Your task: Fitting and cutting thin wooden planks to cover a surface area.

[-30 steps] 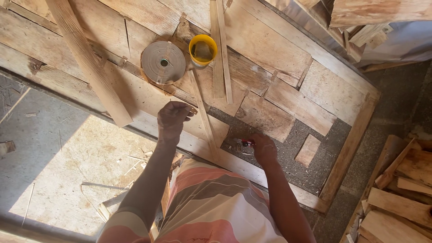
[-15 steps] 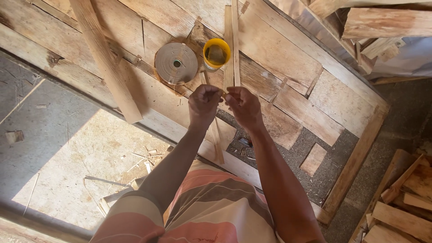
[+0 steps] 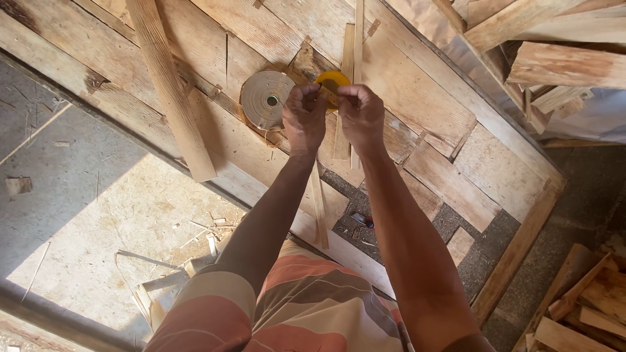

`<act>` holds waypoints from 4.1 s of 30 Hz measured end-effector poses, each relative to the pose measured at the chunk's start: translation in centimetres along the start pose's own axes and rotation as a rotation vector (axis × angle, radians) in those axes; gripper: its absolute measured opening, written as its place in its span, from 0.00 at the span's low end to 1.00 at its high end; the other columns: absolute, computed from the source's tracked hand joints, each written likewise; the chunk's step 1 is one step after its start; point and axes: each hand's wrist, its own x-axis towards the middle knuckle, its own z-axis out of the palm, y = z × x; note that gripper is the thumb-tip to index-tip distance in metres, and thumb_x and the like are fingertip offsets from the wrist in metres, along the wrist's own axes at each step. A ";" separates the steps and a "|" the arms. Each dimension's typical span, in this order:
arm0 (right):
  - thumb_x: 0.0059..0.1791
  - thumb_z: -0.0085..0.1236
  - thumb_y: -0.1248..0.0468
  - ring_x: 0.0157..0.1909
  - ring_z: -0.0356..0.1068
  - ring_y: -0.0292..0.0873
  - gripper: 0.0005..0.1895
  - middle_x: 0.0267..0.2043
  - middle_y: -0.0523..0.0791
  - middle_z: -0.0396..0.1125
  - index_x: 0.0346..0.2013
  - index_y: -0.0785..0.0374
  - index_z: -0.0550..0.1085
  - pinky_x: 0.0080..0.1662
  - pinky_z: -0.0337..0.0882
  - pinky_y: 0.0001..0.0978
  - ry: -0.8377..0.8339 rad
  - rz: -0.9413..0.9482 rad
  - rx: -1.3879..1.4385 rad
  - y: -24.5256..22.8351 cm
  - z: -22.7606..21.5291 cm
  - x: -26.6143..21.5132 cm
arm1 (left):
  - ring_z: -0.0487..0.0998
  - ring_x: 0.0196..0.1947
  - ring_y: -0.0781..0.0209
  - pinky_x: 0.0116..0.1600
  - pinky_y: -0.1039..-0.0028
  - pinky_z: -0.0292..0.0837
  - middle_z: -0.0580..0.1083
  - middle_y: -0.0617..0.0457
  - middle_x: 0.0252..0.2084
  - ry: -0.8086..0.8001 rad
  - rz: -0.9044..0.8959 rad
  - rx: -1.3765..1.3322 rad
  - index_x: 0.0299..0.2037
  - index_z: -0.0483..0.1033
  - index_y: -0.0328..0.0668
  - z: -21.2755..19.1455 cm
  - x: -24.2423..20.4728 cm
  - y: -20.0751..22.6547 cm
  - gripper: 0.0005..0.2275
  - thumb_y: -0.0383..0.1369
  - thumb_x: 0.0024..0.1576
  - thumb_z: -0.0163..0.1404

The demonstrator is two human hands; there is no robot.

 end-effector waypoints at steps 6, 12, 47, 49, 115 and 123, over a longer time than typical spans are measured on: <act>0.48 0.63 0.70 0.33 0.77 0.40 0.17 0.33 0.47 0.75 0.48 0.66 0.68 0.36 0.76 0.32 0.132 0.112 -0.403 -2.8 0.8 0.6 | 0.76 0.54 0.50 0.55 0.61 0.81 0.71 0.38 0.56 0.088 -0.034 0.372 0.60 0.65 0.35 0.4 -0.4 0.6 0.26 0.36 0.56 0.63; 0.48 0.65 0.66 0.33 0.78 0.46 0.19 0.32 0.47 0.76 0.48 0.62 0.66 0.40 0.75 0.41 0.158 0.052 -0.565 -2.7 1.3 0.6 | 0.66 0.64 0.36 0.68 0.52 0.63 0.65 0.33 0.61 0.112 -0.187 0.311 0.64 0.53 0.27 2.3 -0.2 -4.3 0.38 0.40 0.52 0.65; 0.51 0.60 0.74 0.37 0.74 0.36 0.17 0.37 0.47 0.71 0.47 0.66 0.61 0.38 0.75 0.26 0.133 -0.151 -0.210 -0.4 -1.4 0.9 | 0.64 0.70 0.44 0.73 0.54 0.60 0.71 0.47 0.60 -0.055 -0.010 0.452 0.48 0.76 0.32 0.9 2.0 -1.5 0.19 0.41 0.57 0.60; 0.51 0.60 0.74 0.37 0.74 0.36 0.16 0.37 0.47 0.71 0.47 0.66 0.62 0.38 0.75 0.27 0.130 -0.155 -0.218 -0.8 -1.3 0.6 | 0.63 0.70 0.44 0.71 0.56 0.63 0.63 0.40 0.70 -0.067 -0.046 0.421 0.34 0.84 0.38 0.9 2.2 -1.1 0.10 0.38 0.55 0.60; 0.51 0.63 0.73 0.42 0.74 0.35 0.16 0.40 0.47 0.74 0.50 0.70 0.68 0.44 0.74 0.24 0.189 0.029 0.205 3.0 -11.9 -11.0 | 0.82 0.40 0.64 0.46 0.75 0.80 0.80 0.51 0.40 -0.402 -0.719 -0.519 0.49 0.71 0.40 3.8 -8.9 -0.8 0.14 0.22 0.55 0.59; 0.53 0.59 0.70 0.40 0.73 0.35 0.11 0.40 0.46 0.75 0.50 0.69 0.76 0.42 0.73 0.27 0.271 0.108 0.053 3.9 -18.1 -15.5 | 0.82 0.37 0.67 0.44 0.78 0.78 0.82 0.52 0.37 -0.592 -0.670 -0.211 0.45 0.79 0.35 8.5 -14.8 -2.3 0.07 0.24 0.58 0.59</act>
